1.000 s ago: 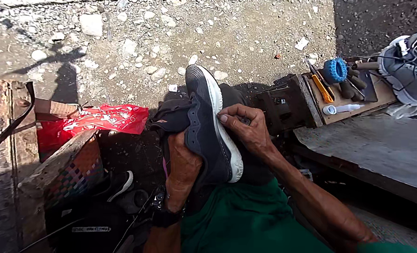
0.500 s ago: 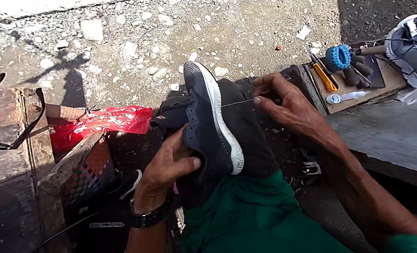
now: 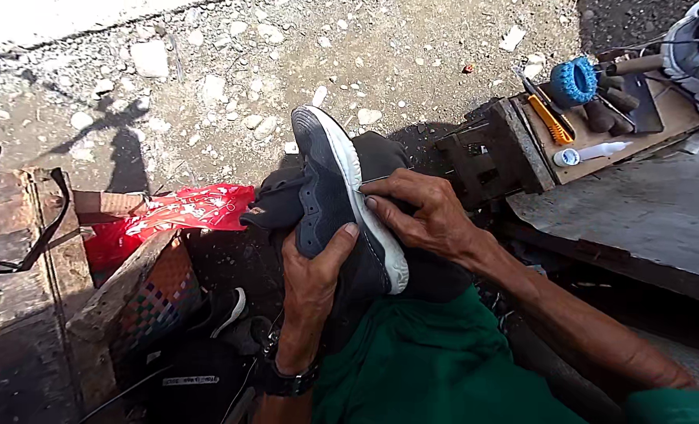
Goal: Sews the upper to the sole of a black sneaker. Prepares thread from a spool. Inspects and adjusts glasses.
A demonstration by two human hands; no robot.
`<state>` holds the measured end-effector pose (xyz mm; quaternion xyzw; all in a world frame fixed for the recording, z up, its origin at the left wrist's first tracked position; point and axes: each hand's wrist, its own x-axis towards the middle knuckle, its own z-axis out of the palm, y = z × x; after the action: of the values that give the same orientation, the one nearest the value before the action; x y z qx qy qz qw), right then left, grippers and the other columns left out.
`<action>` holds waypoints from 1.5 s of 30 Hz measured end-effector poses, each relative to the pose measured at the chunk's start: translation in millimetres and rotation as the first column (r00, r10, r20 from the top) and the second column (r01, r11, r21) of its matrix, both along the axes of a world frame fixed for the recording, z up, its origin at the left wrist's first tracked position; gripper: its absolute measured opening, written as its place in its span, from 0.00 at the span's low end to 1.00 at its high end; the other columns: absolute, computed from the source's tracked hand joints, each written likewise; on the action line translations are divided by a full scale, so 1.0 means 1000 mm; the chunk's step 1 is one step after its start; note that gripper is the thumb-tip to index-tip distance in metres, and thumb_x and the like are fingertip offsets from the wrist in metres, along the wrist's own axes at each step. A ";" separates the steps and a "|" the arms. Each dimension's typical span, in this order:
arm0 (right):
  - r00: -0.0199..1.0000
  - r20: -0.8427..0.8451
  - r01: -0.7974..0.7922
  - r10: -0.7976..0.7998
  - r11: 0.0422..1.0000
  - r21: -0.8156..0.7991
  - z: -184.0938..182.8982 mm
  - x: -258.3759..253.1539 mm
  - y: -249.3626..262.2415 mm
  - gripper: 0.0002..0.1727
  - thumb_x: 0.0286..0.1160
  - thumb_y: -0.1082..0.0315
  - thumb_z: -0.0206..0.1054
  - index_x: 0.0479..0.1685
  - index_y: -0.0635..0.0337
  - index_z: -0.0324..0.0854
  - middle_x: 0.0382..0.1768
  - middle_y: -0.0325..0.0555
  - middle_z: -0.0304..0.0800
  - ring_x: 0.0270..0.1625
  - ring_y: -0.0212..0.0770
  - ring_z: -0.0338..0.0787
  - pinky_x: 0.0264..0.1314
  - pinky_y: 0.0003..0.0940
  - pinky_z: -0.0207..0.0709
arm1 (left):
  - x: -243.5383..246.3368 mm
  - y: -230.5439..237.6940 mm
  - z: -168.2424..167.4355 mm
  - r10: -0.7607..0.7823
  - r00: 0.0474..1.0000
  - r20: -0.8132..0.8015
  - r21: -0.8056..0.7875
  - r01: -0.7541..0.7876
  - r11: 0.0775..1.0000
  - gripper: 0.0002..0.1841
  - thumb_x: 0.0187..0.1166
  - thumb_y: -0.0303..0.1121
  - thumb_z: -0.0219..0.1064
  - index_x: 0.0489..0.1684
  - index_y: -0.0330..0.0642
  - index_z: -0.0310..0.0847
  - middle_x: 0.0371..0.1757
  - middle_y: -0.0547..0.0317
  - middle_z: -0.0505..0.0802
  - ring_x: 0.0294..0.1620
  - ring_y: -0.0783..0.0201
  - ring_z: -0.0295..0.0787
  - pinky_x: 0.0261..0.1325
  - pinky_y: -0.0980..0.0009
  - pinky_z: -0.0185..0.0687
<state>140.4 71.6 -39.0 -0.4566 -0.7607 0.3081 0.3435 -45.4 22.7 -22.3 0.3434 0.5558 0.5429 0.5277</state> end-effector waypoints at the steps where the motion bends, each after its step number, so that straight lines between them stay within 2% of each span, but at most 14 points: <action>1: 1.000 -0.009 0.003 -0.003 1.000 -0.010 0.000 0.000 0.001 0.13 0.81 0.61 0.67 0.52 0.52 0.95 0.36 0.35 0.91 0.36 0.26 0.87 0.36 0.26 0.81 | 0.000 0.000 0.000 0.000 1.000 0.000 0.004 0.000 1.000 0.11 0.65 0.25 0.73 0.44 0.35 0.84 0.36 0.57 0.95 0.39 0.66 0.95 0.48 0.70 0.93; 10: 0.999 -0.023 -0.025 0.025 0.999 -0.026 0.001 0.002 0.006 0.12 0.81 0.61 0.67 0.50 0.53 0.95 0.36 0.34 0.92 0.36 0.25 0.87 0.36 0.24 0.81 | 0.002 0.000 -0.001 0.014 1.000 0.001 0.012 -0.014 1.000 0.12 0.64 0.25 0.73 0.44 0.34 0.84 0.36 0.58 0.95 0.40 0.67 0.95 0.48 0.70 0.93; 25: 0.995 -0.088 -0.050 0.037 0.988 -0.148 0.008 0.004 0.011 0.11 0.81 0.63 0.67 0.48 0.55 0.95 0.36 0.34 0.94 0.36 0.22 0.88 0.39 0.21 0.82 | 0.004 0.000 -0.003 0.020 1.000 0.017 0.024 -0.021 0.999 0.12 0.64 0.24 0.73 0.44 0.34 0.83 0.36 0.59 0.95 0.40 0.68 0.95 0.48 0.71 0.93; 32: 0.993 -0.112 -0.061 0.042 0.984 -0.169 0.009 0.003 0.012 0.11 0.81 0.65 0.67 0.48 0.56 0.94 0.39 0.35 0.96 0.38 0.21 0.89 0.42 0.20 0.84 | 0.004 -0.001 -0.003 0.023 1.000 0.008 0.030 -0.023 0.999 0.12 0.63 0.24 0.74 0.44 0.35 0.83 0.36 0.61 0.95 0.40 0.69 0.95 0.48 0.72 0.93; 35: 0.998 -0.042 -0.047 0.041 0.989 -0.139 0.013 0.002 0.012 0.11 0.81 0.63 0.66 0.47 0.54 0.95 0.36 0.33 0.95 0.36 0.21 0.89 0.39 0.21 0.82 | 0.004 -0.001 -0.004 0.024 1.000 0.015 0.033 -0.025 0.999 0.12 0.62 0.23 0.73 0.44 0.35 0.83 0.36 0.61 0.95 0.39 0.69 0.95 0.48 0.72 0.93; 38: 0.996 0.082 -0.036 0.043 0.996 -0.087 0.019 0.002 0.014 0.12 0.80 0.61 0.65 0.45 0.51 0.95 0.29 0.32 0.93 0.30 0.24 0.86 0.31 0.27 0.78 | 0.005 0.000 -0.004 0.024 1.000 0.003 0.036 -0.024 0.999 0.11 0.62 0.24 0.73 0.43 0.36 0.84 0.35 0.61 0.95 0.39 0.70 0.95 0.48 0.72 0.93; 42: 0.965 0.246 -0.080 0.090 0.996 -0.050 0.030 0.001 0.021 0.12 0.78 0.59 0.63 0.43 0.47 0.94 0.25 0.32 0.89 0.27 0.30 0.86 0.26 0.35 0.75 | 0.007 0.000 -0.003 0.028 0.999 -0.017 0.019 -0.028 0.999 0.11 0.62 0.24 0.74 0.42 0.36 0.84 0.34 0.61 0.95 0.39 0.70 0.95 0.47 0.72 0.93; 45: 0.947 0.292 -0.122 0.137 0.990 -0.068 0.036 0.000 0.029 0.12 0.77 0.59 0.63 0.40 0.47 0.93 0.20 0.31 0.85 0.23 0.31 0.83 0.23 0.37 0.71 | 0.007 0.001 -0.003 0.028 0.999 -0.022 0.027 -0.027 0.999 0.11 0.62 0.24 0.74 0.41 0.36 0.84 0.34 0.61 0.95 0.39 0.70 0.95 0.47 0.72 0.93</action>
<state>140.5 100.4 -3.0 -0.4550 -0.8240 0.2768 0.1936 -38.5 23.7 -25.8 0.3486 0.5590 0.5535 0.5096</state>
